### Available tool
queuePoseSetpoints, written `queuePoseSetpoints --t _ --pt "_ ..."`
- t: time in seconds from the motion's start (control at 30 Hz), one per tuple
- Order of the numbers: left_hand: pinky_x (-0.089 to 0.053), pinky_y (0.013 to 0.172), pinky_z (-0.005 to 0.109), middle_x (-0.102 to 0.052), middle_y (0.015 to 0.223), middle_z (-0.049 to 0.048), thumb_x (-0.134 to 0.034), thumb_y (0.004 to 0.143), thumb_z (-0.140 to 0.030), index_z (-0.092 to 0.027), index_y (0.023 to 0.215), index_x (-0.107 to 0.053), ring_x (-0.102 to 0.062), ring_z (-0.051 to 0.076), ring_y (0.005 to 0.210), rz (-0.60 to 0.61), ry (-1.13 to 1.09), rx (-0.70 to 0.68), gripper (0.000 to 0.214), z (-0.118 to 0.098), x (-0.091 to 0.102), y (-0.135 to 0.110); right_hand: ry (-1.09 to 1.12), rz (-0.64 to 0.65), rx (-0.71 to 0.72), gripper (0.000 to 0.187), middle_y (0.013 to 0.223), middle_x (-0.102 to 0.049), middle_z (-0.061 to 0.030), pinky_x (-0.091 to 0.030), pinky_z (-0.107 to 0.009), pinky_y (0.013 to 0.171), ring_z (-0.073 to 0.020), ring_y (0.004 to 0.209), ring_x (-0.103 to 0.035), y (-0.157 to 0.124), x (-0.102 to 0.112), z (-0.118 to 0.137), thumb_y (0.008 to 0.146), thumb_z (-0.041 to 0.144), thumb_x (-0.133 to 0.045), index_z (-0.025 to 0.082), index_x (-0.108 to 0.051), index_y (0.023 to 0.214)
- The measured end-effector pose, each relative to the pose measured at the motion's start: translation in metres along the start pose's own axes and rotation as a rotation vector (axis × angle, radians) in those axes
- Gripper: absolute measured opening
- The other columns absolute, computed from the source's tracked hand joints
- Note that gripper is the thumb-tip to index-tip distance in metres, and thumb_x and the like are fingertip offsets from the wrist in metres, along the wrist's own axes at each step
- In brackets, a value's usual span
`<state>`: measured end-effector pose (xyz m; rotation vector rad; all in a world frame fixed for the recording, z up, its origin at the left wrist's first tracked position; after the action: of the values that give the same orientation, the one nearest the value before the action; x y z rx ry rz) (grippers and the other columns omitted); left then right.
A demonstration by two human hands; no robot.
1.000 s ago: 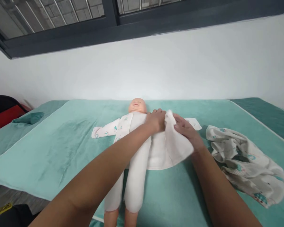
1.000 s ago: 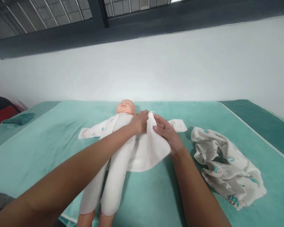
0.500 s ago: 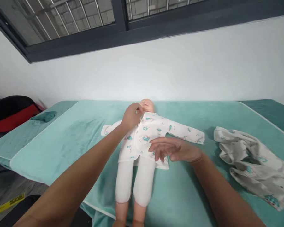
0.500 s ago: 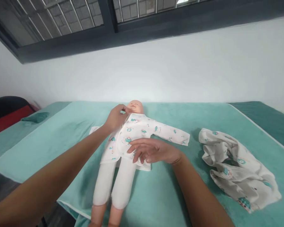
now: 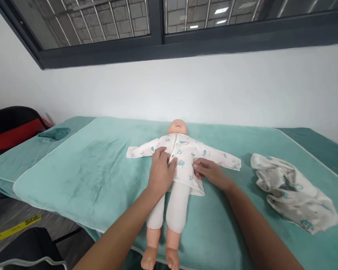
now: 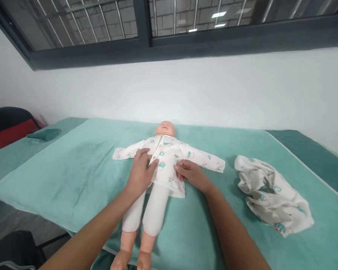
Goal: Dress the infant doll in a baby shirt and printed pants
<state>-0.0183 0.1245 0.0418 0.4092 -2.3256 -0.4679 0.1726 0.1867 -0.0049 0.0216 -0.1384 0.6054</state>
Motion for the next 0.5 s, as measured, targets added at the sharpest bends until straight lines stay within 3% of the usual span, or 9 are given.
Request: queuePoseSetpoints --t 0.17,0.23,0.27,0.37,0.43,0.5 --pt "-0.036 0.109 0.047 -0.047 0.132 0.0133 -0.052 0.089 -0.023 -0.019 0.077 -0.048 -0.042 0.027 0.132 0.057 -0.076 0.021 0.013 0.004 0.011 -0.022 -0.24 -0.302 0.021 0.03 0.067 -0.058 0.0003 -0.044 -0.031 0.063 -0.0164 0.065 -0.052 -0.039 -0.014 -0.008 0.086 0.049 -0.057 0.022 -0.057 0.074" --pt "-0.033 0.112 0.046 -0.047 0.136 0.0129 -0.055 0.086 -0.02 -0.019 0.089 -0.052 -0.041 0.026 0.134 0.047 -0.153 0.046 0.005 0.011 0.017 -0.026 -0.381 -0.432 0.061 0.023 0.081 -0.064 -0.0034 -0.048 -0.036 0.073 -0.0208 0.077 -0.057 -0.062 -0.014 -0.009 0.087 0.045 -0.056 0.023 -0.061 0.082" --pt "-0.032 0.113 0.046 -0.047 0.138 0.0127 -0.056 0.085 -0.02 -0.019 0.098 -0.053 -0.04 0.025 0.135 0.035 -0.213 0.08 0.014 0.016 0.02 -0.028 -0.452 -0.484 0.101 0.02 0.091 -0.066 -0.0054 -0.049 -0.039 0.08 -0.0233 0.086 -0.059 -0.074 -0.011 -0.009 0.087 0.043 -0.057 0.023 -0.062 0.087" --pt "-0.034 0.112 0.044 -0.051 0.138 0.0129 -0.059 0.086 -0.03 -0.02 0.121 -0.051 -0.045 0.025 0.133 0.031 -0.428 0.288 0.037 0.035 0.029 -0.034 -0.635 -0.635 0.215 0.022 0.119 -0.063 -0.0095 -0.041 -0.047 0.103 -0.028 0.115 -0.055 -0.112 0.008 -0.007 0.084 0.039 -0.06 0.024 -0.064 0.1" --pt "-0.038 0.109 0.043 -0.056 0.135 0.013 -0.061 0.086 -0.04 -0.02 0.125 -0.054 -0.05 0.027 0.129 0.085 -0.573 0.451 0.044 0.045 0.032 -0.039 -0.644 -0.726 0.183 0.028 0.12 -0.062 -0.0111 -0.039 -0.05 0.106 -0.0282 0.116 -0.056 -0.131 0.023 -0.006 0.084 0.042 -0.06 0.023 -0.062 0.105" --pt "-0.041 0.107 0.041 -0.061 0.132 0.0125 -0.065 0.084 -0.046 -0.021 0.127 -0.057 -0.054 0.028 0.126 0.155 -0.735 0.54 0.05 0.049 0.032 -0.042 -0.537 -0.734 0.088 0.034 0.117 -0.064 -0.0117 -0.043 -0.05 0.102 -0.0276 0.111 -0.059 -0.136 0.029 -0.007 0.085 0.047 -0.058 0.022 -0.061 0.107"
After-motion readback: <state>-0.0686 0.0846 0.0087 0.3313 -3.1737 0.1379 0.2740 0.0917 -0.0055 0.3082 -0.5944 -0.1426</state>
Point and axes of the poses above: each hand's wrist, its own y-axis towards the middle knuckle, its own x-axis out of the back of the hand, z = x × y, the point moved 3 cm from there along y, towards the middle knuckle
